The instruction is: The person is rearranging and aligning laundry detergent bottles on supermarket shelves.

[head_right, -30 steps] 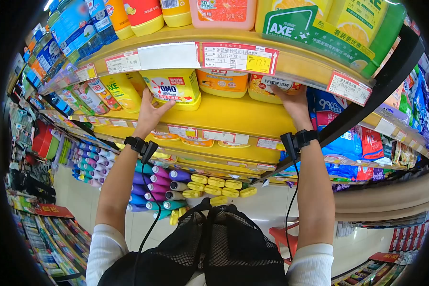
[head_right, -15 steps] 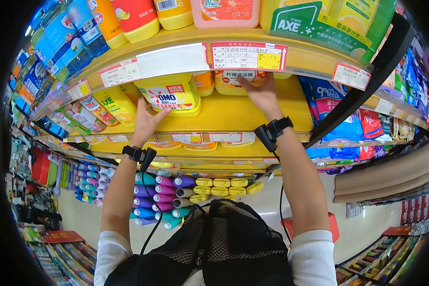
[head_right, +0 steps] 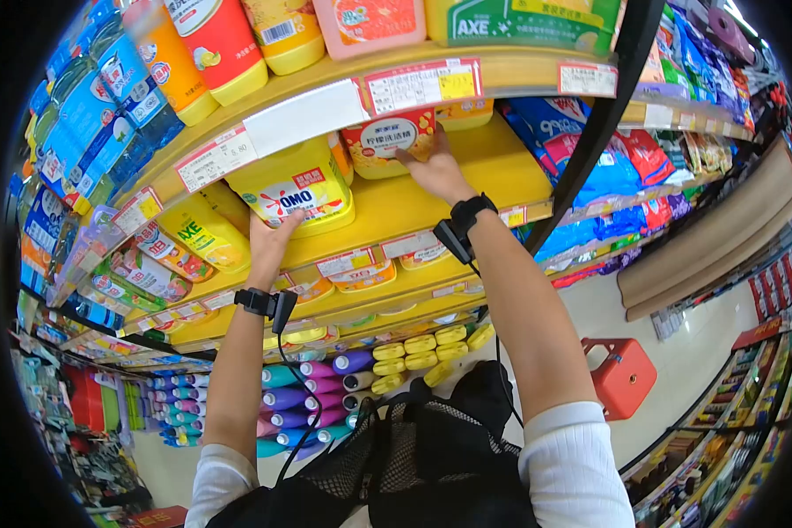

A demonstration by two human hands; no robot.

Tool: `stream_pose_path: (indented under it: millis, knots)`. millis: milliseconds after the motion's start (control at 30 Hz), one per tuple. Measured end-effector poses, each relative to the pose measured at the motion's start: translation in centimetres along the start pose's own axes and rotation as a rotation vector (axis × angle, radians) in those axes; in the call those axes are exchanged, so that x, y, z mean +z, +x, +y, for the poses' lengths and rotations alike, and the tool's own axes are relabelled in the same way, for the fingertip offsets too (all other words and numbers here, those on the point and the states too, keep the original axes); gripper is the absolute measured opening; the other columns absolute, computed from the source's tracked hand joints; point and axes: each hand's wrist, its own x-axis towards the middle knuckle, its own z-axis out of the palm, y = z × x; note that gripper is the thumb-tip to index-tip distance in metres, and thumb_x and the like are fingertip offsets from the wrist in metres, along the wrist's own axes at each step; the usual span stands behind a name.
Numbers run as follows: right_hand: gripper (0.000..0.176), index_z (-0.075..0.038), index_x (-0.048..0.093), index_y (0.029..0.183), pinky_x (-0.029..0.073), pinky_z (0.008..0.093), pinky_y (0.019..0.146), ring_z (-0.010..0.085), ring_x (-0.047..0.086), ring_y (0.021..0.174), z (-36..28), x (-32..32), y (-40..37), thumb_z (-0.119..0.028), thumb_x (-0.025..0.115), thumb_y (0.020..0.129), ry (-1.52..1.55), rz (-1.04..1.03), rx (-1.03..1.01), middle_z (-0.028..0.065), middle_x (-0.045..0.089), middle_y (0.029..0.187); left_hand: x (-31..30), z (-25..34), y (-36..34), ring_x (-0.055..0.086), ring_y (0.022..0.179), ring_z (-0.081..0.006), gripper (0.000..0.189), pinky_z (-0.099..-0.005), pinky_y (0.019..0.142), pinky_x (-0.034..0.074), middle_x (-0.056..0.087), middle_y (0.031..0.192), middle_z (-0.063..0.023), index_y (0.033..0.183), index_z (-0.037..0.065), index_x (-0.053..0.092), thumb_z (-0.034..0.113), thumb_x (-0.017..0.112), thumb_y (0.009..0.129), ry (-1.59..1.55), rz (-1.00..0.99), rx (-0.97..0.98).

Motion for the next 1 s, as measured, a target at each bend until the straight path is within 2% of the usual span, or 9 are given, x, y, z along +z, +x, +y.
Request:
stream_pose_path:
  millis: [100, 167, 233, 333, 467, 567, 633, 867, 1000]
  knots:
    - [0.077, 0.001, 0.03, 0.145, 0.032, 0.0374, 0.114, 0.0317, 0.043, 0.135, 2.8, -1.3, -0.2, -0.019, 0.073, 0.085, -0.056, -0.149, -0.105, 0.0223, 0.045, 0.143, 0.2, 0.5, -0.2, 0.066, 0.095, -0.0167, 0.052, -0.0311, 0.087, 0.053, 0.069, 0.108, -0.0119, 0.116, -0.002, 0.055, 0.017, 0.084, 0.078, -0.062, 0.024, 0.023]
    - [0.078, 0.002, 0.03, 0.146, 0.029, 0.0382, 0.116, 0.0356, 0.039, 0.137, 3.6, -2.1, -1.7, -0.021, 0.072, 0.085, -0.158, -0.18, -0.171, 0.0249, 0.042, 0.145, -0.1, 0.3, -0.3, 0.064, 0.1, -0.0175, 0.058, -0.0323, 0.091, 0.051, 0.066, 0.112, -0.0126, 0.121, -0.002, 0.05, 0.018, 0.084, 0.078, 0.008, 0.022, -0.007]
    - [0.07, 0.006, 0.034, 0.145, 0.034, 0.0381, 0.112, 0.0342, 0.045, 0.134, 3.2, -3.0, -4.1, -0.019, 0.068, 0.089, -0.31, -0.176, -0.084, 0.0254, 0.047, 0.142, -0.2, 0.6, -0.7, 0.062, 0.104, -0.0183, 0.061, -0.0331, 0.092, 0.05, 0.065, 0.114, -0.0132, 0.123, -0.002, 0.048, 0.018, 0.084, 0.078, 0.08, 0.037, 0.036]
    - [0.048, 0.004, 0.054, 0.127, 0.048, 0.0405, 0.098, 0.0378, 0.06, 0.115, 4.2, -3.8, -4.8, -0.014, 0.069, 0.086, -0.382, -0.028, -0.143, 0.0251, 0.061, 0.121, -0.7, 0.6, -1.6, 0.065, 0.105, -0.0246, 0.068, -0.0369, 0.093, 0.051, 0.065, 0.115, -0.0182, 0.125, -0.004, 0.044, 0.024, 0.084, 0.078, 0.182, 0.003, 0.069]
    - [0.034, 0.005, 0.057, 0.113, 0.049, 0.0472, 0.091, 0.0441, 0.06, 0.101, 5.4, -3.7, -3.6, -0.004, 0.061, 0.081, -0.614, -0.012, -0.131, 0.0263, 0.061, 0.107, -1.8, 1.5, -2.5, 0.067, 0.104, -0.0357, 0.073, -0.0425, 0.089, 0.053, 0.067, 0.112, -0.0253, 0.124, -0.005, 0.043, 0.034, 0.084, 0.077, 0.387, -0.042, -0.006]
    - [0.025, 0.004, 0.058, 0.103, 0.051, 0.0494, 0.085, 0.0451, 0.061, 0.093, 4.8, -3.6, -2.7, -0.001, 0.057, 0.079, -0.781, 0.028, -0.15, 0.0266, 0.06, 0.1, -2.0, 1.3, -2.7, 0.066, 0.104, -0.039, 0.079, -0.0433, 0.088, 0.053, 0.067, 0.11, -0.0261, 0.124, -0.006, 0.043, 0.041, 0.084, 0.075, 0.553, -0.05, -0.04]
    - [0.021, 0.003, 0.059, 0.099, 0.052, 0.0497, 0.083, 0.0454, 0.062, 0.092, 3.9, -3.0, -3.2, -0.002, 0.056, 0.08, -0.882, 0.07, -0.138, 0.027, 0.06, 0.099, -2.0, 0.1, -2.4, 0.066, 0.104, -0.0389, 0.082, -0.0431, 0.088, 0.053, 0.067, 0.11, -0.0257, 0.124, -0.006, 0.044, 0.044, 0.085, 0.073, 0.506, -0.025, -0.011]
    - [0.017, 0.002, 0.063, 0.096, 0.052, 0.0489, 0.081, 0.0421, 0.063, 0.09, 4.4, -3.2, -4.0, -0.002, 0.055, 0.081, -0.786, 0.156, -0.23, 0.0247, 0.063, 0.098, -1.5, 0.9, -2.7, 0.066, 0.105, -0.0376, 0.082, -0.0423, 0.088, 0.053, 0.067, 0.112, -0.0243, 0.122, -0.005, 0.045, 0.046, 0.085, 0.072, 0.556, 0.004, -0.062]
    - [0.013, 0.001, 0.064, 0.092, 0.052, 0.0478, 0.08, 0.0407, 0.063, 0.088, 4.6, -3.2, -4.1, -0.003, 0.056, 0.082, -0.781, 0.205, -0.241, 0.0223, 0.065, 0.094, -1.9, 0.5, -2.3, 0.065, 0.108, -0.0338, 0.08, -0.04, 0.092, 0.051, 0.066, 0.116, -0.0224, 0.124, -0.004, 0.044, 0.041, 0.085, 0.074, 0.442, -0.041, -0.073]
